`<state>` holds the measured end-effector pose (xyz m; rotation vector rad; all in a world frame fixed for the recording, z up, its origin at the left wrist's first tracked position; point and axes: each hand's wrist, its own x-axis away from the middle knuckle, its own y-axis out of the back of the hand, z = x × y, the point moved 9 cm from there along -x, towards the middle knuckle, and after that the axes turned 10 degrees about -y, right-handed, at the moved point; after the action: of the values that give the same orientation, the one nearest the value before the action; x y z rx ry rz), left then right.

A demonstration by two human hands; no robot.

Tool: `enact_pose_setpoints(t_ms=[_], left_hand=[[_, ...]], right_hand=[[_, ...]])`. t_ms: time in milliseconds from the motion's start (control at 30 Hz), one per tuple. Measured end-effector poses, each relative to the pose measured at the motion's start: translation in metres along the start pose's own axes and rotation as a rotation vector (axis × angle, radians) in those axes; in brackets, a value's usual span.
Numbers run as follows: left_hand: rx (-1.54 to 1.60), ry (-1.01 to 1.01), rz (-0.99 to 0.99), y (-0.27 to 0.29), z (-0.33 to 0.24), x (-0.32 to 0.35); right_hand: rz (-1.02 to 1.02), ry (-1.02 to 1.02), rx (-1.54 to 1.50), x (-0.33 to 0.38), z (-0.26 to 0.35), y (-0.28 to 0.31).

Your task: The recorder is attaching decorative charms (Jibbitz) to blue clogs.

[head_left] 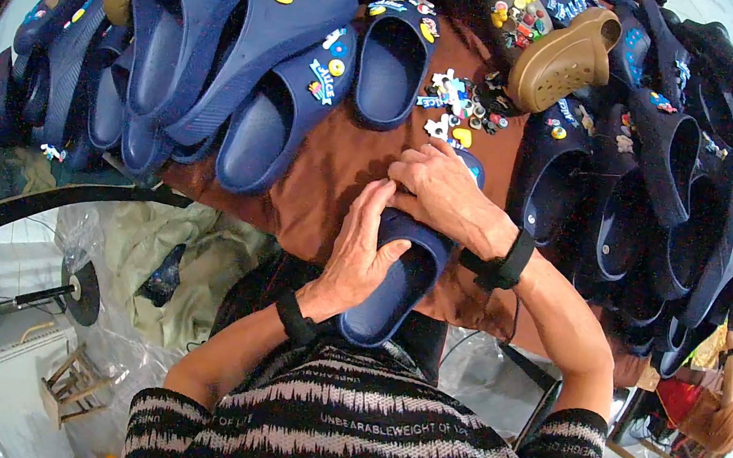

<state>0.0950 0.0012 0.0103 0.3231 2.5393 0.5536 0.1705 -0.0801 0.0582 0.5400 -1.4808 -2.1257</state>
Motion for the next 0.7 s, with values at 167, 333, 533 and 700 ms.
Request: enact_pose_setpoints(t_ms=[167, 333, 533, 700], left_hand=[[-0.006, 0.006, -0.001, 0.001, -0.001, 0.0], [0.005, 0.016, 0.002, 0.002, -0.001, 0.0], [0.018, 0.035, 0.023, 0.0, 0.0, 0.0], [0.016, 0.012, 0.04, 0.0, -0.001, -0.001]], right_hand=[[0.016, -0.018, 0.112, -0.002, 0.003, -0.002], [0.021, -0.018, 0.136, 0.001, 0.002, 0.003], [0.077, 0.015, -0.074, 0.002, -0.01, -0.002], [-0.011, 0.055, -0.208, -0.002, -0.023, 0.002]])
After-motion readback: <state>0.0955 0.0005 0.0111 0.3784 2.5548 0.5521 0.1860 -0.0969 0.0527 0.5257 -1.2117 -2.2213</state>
